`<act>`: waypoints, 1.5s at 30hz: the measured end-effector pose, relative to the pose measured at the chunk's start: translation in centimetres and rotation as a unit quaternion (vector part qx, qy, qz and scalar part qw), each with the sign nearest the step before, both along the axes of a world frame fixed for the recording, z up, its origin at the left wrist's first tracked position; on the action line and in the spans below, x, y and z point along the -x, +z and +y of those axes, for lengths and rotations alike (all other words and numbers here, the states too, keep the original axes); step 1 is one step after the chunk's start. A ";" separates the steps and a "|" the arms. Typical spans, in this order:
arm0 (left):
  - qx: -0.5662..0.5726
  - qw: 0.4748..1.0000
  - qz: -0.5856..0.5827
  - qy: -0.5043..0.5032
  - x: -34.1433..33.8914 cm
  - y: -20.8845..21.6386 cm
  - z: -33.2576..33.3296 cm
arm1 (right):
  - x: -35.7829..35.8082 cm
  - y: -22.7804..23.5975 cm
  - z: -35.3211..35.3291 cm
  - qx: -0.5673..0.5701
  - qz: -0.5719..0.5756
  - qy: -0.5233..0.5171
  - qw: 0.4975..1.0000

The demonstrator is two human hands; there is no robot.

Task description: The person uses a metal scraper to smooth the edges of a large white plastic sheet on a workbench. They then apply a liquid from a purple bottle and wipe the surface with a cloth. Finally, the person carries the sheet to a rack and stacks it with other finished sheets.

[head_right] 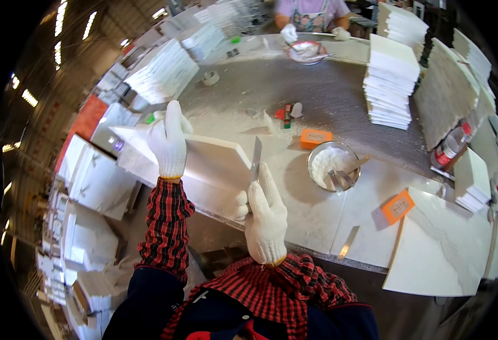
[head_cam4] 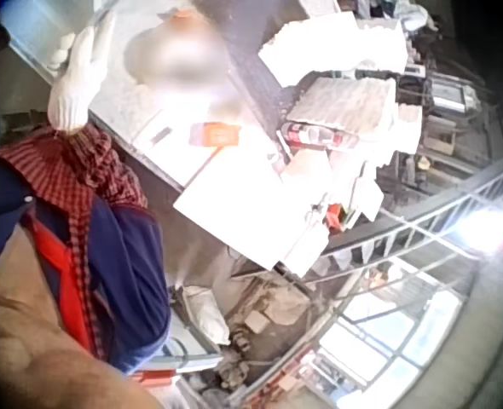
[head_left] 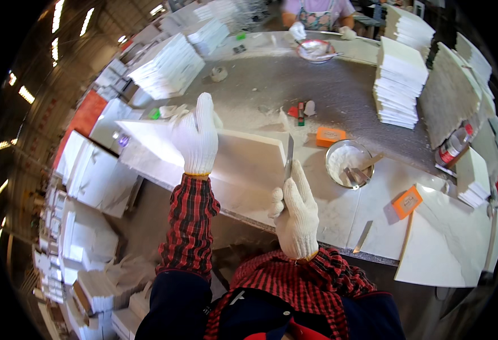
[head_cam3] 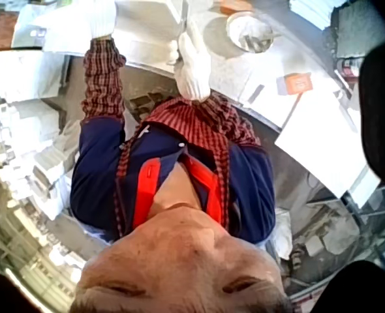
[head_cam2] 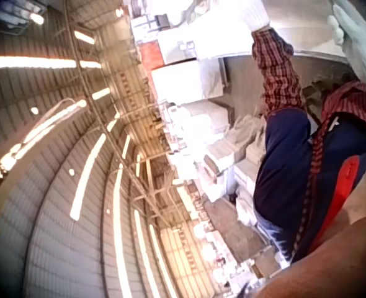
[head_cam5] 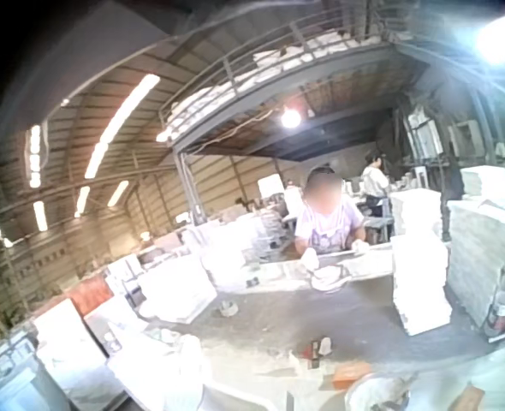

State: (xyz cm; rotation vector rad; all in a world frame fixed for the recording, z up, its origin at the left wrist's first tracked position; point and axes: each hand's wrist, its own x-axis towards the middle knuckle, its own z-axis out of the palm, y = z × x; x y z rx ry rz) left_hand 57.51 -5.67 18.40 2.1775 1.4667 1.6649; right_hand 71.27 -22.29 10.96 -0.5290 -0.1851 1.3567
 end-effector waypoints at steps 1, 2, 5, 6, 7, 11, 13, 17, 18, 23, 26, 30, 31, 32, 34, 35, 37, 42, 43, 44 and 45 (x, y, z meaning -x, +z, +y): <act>-0.015 1.000 0.024 -0.002 0.0 0.5 -0.3 | 0.5 1.3 0.1 -0.018 -0.013 -0.007 1.000; -0.030 0.998 0.048 -0.004 0.0 0.9 -0.3 | 0.8 3.0 0.1 -0.036 -0.027 -0.014 0.999; -0.038 0.995 0.088 0.002 -0.1 1.5 -0.4 | 1.5 4.3 1.3 -0.097 -0.076 -0.057 0.991; -0.046 0.993 0.112 0.013 0.0 1.6 -0.4 | 1.5 4.3 1.7 -0.100 -0.066 -0.071 0.990; -0.054 0.989 0.136 0.024 0.1 1.7 -0.3 | 1.4 4.3 1.9 -0.103 -0.055 -0.085 0.990; -0.096 0.984 0.147 0.007 0.9 0.7 1.2 | 0.0 3.0 1.1 -0.029 -0.071 -0.134 0.988; -0.127 0.984 0.127 -0.002 0.9 0.5 1.3 | -1.5 2.2 0.7 -0.021 -0.109 -0.157 0.981; -0.168 0.977 0.134 -0.016 1.6 0.3 1.2 | -4.2 1.4 -1.5 0.055 -0.311 -0.154 0.936; -0.177 0.974 0.139 -0.039 1.8 0.8 1.1 | -4.6 1.6 -2.7 0.108 -0.376 -0.148 0.909; -0.244 0.962 0.094 -0.077 2.8 0.0 1.6 | -5.3 -3.1 -7.7 0.333 -0.624 -0.054 0.705; -0.276 0.956 0.060 -0.075 2.6 -0.7 2.4 | -6.8 -7.8 -10.3 0.372 -0.637 -0.086 0.670; -0.254 0.962 0.028 -0.096 3.3 -0.6 1.8 | -8.9 -11.9 -10.9 0.356 -0.861 -0.075 0.356; -0.240 0.964 0.035 -0.107 4.0 -0.5 1.6 | -8.5 -11.6 -10.4 0.363 -0.855 -0.066 0.363; -0.213 0.966 0.069 -0.127 4.9 -0.2 1.3 | -8.1 -11.0 -10.1 0.369 -0.850 -0.056 0.371; -0.245 0.957 0.088 -0.129 5.8 -0.7 1.2 | -7.1 -10.2 -9.4 0.343 -0.859 -0.051 0.378; -0.308 0.942 0.080 -0.106 6.0 -1.4 1.7 | -6.7 -10.4 -9.3 0.345 -0.865 -0.036 0.361; -0.330 0.935 0.047 -0.119 5.5 -2.1 2.2 | -7.4 -10.9 -10.0 0.364 -0.877 -0.012 0.313; -0.192 0.951 0.089 -0.227 6.8 0.0 1.3 | -4.5 -6.7 -7.9 0.397 -0.837 -0.035 0.375; -0.198 0.956 0.070 -0.204 7.0 -0.2 1.2 | -3.4 -6.2 -6.7 0.379 -0.844 -0.044 0.377; -0.204 0.960 0.051 -0.183 6.7 -0.6 1.4 | -2.1 -5.4 -5.7 0.385 -0.859 -0.071 0.332; -0.212 0.962 0.027 -0.169 6.7 -0.7 1.4 | -4.1 -7.3 -5.8 0.352 -0.899 -0.036 0.258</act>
